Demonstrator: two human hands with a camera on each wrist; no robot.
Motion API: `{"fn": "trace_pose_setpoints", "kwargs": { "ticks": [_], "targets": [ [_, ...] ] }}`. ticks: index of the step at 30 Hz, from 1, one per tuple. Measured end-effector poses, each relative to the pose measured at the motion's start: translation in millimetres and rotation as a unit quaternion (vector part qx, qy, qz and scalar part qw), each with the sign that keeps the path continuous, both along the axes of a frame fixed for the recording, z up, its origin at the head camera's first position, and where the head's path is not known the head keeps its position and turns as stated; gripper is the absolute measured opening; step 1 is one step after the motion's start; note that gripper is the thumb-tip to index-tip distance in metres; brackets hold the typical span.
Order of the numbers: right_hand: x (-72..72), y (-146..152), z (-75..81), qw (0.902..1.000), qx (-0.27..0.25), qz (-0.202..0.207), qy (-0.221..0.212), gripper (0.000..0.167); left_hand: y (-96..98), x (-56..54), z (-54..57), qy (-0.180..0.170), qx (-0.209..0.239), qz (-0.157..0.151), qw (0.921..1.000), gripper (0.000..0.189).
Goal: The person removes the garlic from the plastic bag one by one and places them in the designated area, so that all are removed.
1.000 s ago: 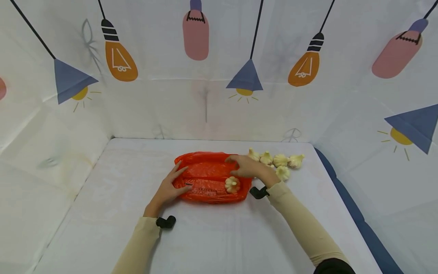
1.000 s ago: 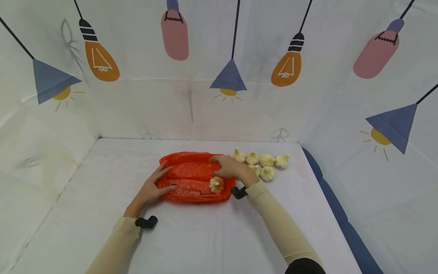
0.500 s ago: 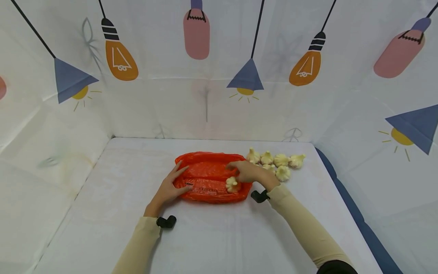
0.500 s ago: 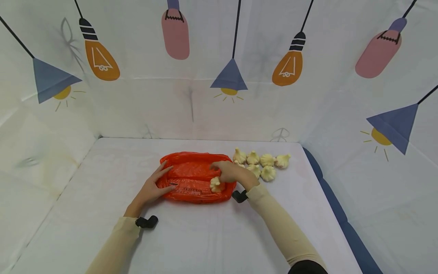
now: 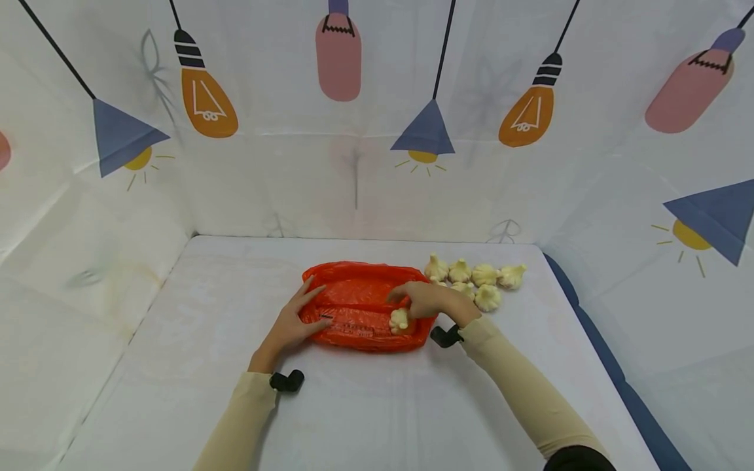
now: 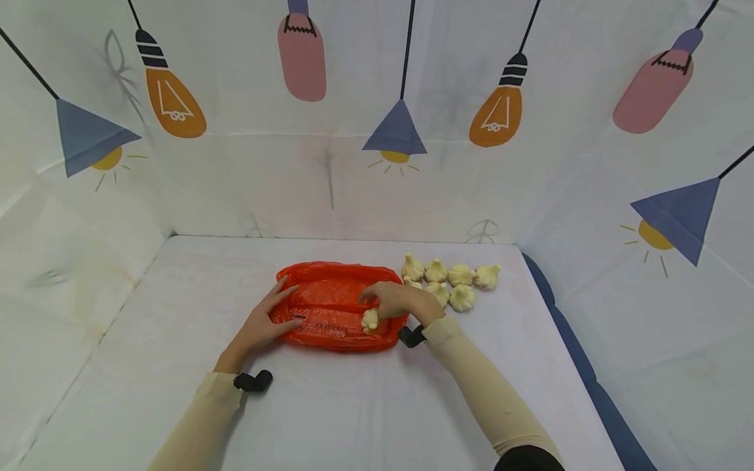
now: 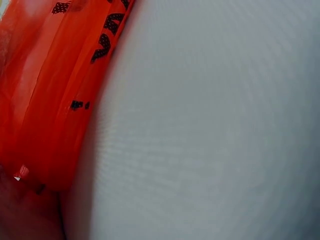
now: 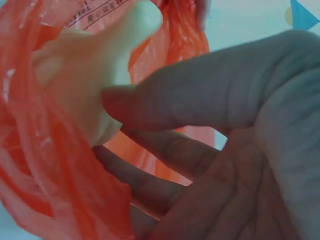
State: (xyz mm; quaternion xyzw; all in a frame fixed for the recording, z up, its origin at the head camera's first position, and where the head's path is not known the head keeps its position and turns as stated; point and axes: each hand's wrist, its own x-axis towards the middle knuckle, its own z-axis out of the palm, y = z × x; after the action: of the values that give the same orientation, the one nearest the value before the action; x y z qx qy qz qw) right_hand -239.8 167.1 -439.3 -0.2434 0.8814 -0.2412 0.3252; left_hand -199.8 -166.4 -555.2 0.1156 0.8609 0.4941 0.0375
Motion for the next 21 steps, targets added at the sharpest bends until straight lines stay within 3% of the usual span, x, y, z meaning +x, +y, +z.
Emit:
{"fn": "trace_pose_setpoints", "kwargs": {
  "ticks": [5,12,21],
  "targets": [
    [1.5,-1.0,1.1,0.9986,-0.009,0.014,-0.05,0.059,-0.1,-0.2,0.1,-0.003,-0.001,0.0,1.0,0.081],
    [-0.5,-1.2,-0.8,0.9967,-0.015,0.039,-0.07,0.049,-0.5,-0.2,0.2,0.001,-0.002,-0.005,1.0,0.082],
    [-4.4,-3.4,-0.5,0.9981,-0.033,0.038,-0.037,0.036,0.0,0.4,2.1,0.002,-0.008,-0.008,0.9999,0.083]
  ]
}}
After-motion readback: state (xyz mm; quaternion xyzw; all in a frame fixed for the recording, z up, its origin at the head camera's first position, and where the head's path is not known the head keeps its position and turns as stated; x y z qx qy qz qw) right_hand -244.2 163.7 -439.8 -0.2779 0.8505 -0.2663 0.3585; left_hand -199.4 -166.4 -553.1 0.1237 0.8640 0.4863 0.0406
